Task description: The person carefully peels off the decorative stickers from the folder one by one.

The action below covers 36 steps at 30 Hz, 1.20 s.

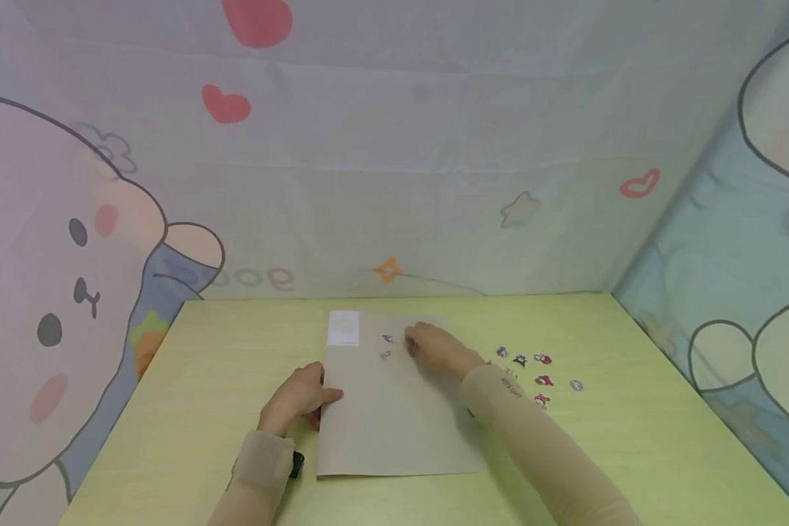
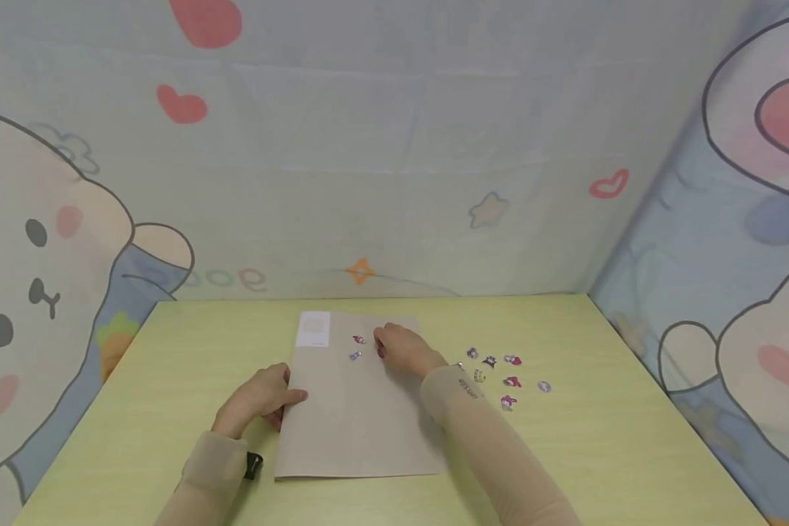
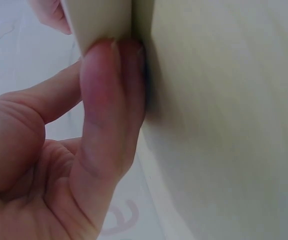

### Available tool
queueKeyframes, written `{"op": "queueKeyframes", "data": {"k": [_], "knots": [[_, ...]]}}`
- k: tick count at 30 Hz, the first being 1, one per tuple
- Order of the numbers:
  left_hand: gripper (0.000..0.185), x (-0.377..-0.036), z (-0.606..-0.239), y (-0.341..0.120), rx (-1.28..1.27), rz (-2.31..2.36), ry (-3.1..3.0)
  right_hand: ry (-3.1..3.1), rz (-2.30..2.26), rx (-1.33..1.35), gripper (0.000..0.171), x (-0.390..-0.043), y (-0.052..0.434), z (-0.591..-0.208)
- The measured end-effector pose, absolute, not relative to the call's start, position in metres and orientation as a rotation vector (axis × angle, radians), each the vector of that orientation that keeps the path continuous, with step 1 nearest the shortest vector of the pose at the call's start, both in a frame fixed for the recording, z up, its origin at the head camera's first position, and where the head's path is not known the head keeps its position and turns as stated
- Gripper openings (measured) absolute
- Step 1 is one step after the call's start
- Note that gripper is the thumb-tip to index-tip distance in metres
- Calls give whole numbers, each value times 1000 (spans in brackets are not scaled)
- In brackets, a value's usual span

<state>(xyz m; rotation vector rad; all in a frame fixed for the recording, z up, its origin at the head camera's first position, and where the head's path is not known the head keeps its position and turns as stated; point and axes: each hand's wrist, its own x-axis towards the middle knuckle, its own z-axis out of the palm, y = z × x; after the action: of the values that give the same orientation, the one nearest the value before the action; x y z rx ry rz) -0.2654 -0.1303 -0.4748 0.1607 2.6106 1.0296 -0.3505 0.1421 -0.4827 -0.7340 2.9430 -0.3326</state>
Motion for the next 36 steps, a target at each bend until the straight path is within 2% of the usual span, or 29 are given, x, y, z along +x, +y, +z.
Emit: {"op": "queueKeyframes", "data": {"k": [12,18,29,36], "knots": [[26,-267,-476,-129,144,1022,2615,2947,-341,-699,6,-356,141,-488],[26,-268,-476,-128,142,1027,2603,2943,-375,-702,12,-351,143,-488],[27,-269,-475,-131,154,1044,2611,2975,-603,-678,6,-339,149,-479],[27,-268,-477,-131,154,1024,2616,2957,-633,-671,8,-329,161,-472]]}}
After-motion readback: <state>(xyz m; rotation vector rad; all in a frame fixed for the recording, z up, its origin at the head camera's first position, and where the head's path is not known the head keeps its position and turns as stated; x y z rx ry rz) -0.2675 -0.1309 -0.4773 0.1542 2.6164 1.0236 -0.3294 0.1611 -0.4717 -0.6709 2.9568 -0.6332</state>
